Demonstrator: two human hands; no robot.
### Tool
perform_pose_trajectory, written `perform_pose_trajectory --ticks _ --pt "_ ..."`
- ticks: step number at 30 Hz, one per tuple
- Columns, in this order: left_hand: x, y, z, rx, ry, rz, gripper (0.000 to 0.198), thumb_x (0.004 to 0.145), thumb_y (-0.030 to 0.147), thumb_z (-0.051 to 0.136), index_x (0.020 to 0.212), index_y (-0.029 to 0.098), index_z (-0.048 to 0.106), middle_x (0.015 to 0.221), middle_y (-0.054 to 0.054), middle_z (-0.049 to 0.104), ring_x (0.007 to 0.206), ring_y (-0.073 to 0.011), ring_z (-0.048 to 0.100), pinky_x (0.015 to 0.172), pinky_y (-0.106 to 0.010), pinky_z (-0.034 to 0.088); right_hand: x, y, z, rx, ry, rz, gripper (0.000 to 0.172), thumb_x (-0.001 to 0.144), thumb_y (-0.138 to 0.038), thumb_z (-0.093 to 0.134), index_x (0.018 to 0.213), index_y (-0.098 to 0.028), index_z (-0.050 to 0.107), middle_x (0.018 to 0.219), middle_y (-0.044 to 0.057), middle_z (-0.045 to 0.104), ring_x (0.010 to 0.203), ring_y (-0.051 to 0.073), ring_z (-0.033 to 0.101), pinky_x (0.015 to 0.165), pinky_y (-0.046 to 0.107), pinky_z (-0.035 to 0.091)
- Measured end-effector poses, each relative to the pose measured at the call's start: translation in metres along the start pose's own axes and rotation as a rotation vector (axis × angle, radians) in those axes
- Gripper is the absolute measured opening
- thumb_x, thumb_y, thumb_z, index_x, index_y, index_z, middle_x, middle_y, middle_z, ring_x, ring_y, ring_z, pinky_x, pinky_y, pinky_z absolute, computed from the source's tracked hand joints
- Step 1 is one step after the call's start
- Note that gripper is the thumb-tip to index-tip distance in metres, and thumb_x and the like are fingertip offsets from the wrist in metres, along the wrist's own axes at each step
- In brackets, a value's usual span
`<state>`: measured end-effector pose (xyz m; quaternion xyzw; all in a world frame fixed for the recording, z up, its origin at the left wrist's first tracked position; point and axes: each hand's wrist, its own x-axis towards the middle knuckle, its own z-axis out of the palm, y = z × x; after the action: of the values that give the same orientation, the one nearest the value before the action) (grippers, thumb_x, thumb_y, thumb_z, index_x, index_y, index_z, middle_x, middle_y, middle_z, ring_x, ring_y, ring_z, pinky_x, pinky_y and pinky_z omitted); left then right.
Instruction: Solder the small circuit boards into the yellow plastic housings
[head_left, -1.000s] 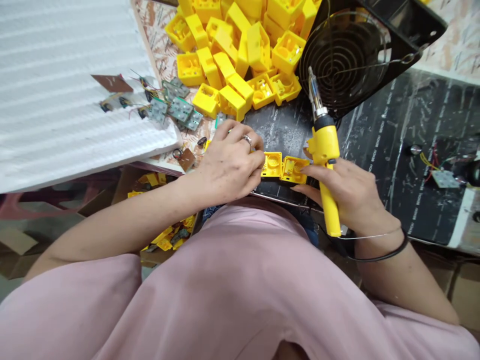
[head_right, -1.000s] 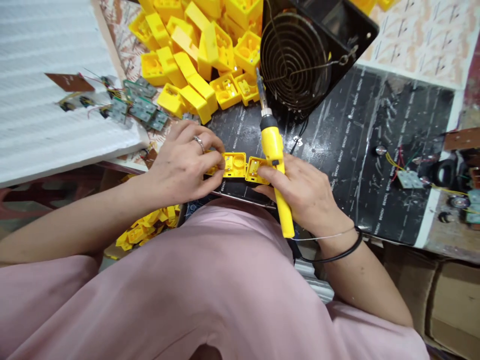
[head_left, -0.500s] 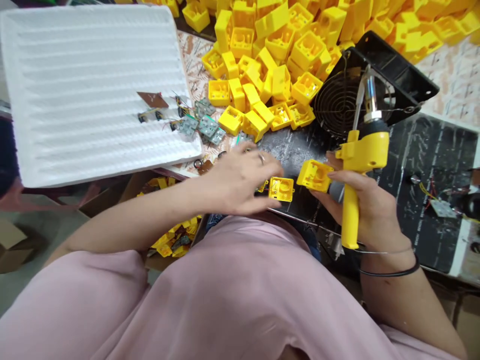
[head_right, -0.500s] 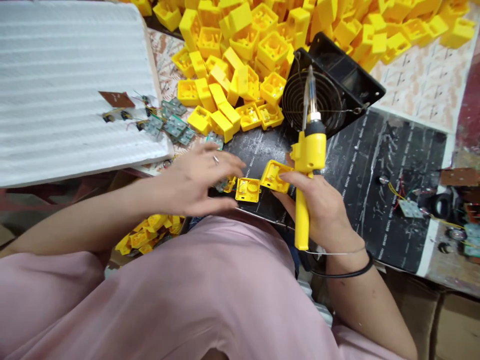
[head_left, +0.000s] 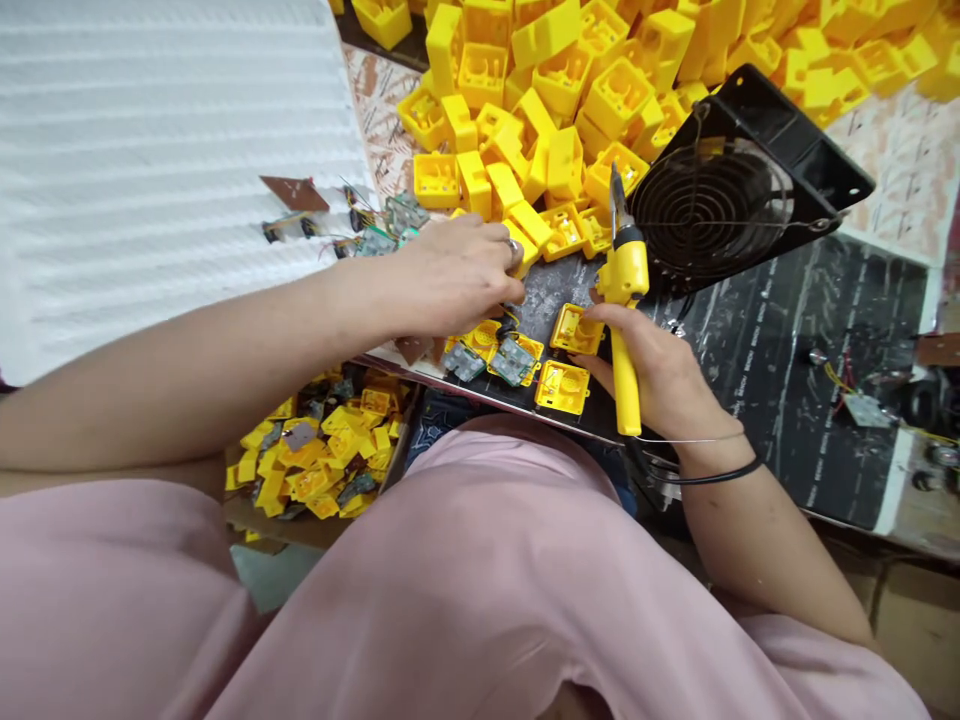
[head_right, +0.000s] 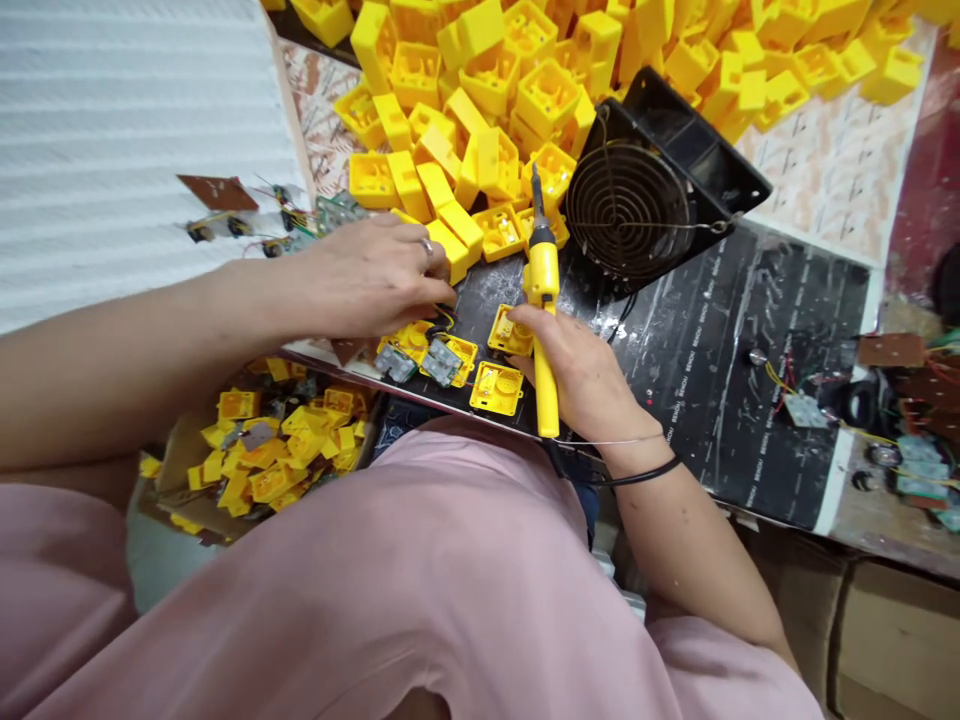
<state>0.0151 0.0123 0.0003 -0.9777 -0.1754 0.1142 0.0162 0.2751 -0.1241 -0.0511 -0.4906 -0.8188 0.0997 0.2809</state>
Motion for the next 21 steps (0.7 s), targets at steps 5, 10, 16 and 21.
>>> perform_pose_trajectory --ticks 5,10,16,21 --pt "0.001 -0.005 -0.005 -0.112 0.127 -0.006 0.024 0.095 0.021 0.056 0.088 0.019 0.079 0.098 -0.012 0.078 0.113 -0.0305 0.07 0.097 -0.041 0.053 -0.001 -0.002 -0.001 0.0 0.031 0.029 0.041 0.102 -0.034 0.074 0.14 -0.029 0.061 0.126 0.006 0.078 0.108 0.027 0.079 0.094 0.037 0.065" --pt "-0.011 -0.011 -0.004 -0.596 0.182 -0.118 0.023 0.094 0.035 0.063 0.097 0.021 0.08 0.106 -0.004 0.082 0.101 -0.0229 0.075 0.094 -0.035 0.056 0.0 -0.005 0.005 -0.011 0.054 0.046 0.039 0.103 -0.033 0.074 0.139 -0.029 0.061 0.127 0.006 0.079 0.107 0.024 0.08 0.091 0.034 0.064" --pt "-0.004 -0.014 -0.008 -1.143 0.063 -0.152 0.023 0.089 0.039 0.071 0.095 0.018 0.08 0.075 -0.001 0.073 0.072 -0.0154 0.07 0.07 -0.026 0.055 0.004 -0.023 0.006 -0.041 0.214 0.02 0.032 0.1 -0.036 0.079 0.128 -0.028 0.068 0.109 0.002 0.083 0.096 0.023 0.082 0.089 0.033 0.065" --pt "0.0 -0.012 -0.021 -1.142 -0.277 0.047 0.018 0.085 0.036 0.068 0.08 0.021 0.077 0.073 0.001 0.074 0.068 -0.0143 0.069 0.066 -0.023 0.053 -0.007 -0.04 -0.021 -0.006 0.362 -0.042 0.028 0.095 -0.02 0.084 0.119 -0.029 0.073 0.085 -0.006 0.08 0.064 0.013 0.074 0.069 0.024 0.063"
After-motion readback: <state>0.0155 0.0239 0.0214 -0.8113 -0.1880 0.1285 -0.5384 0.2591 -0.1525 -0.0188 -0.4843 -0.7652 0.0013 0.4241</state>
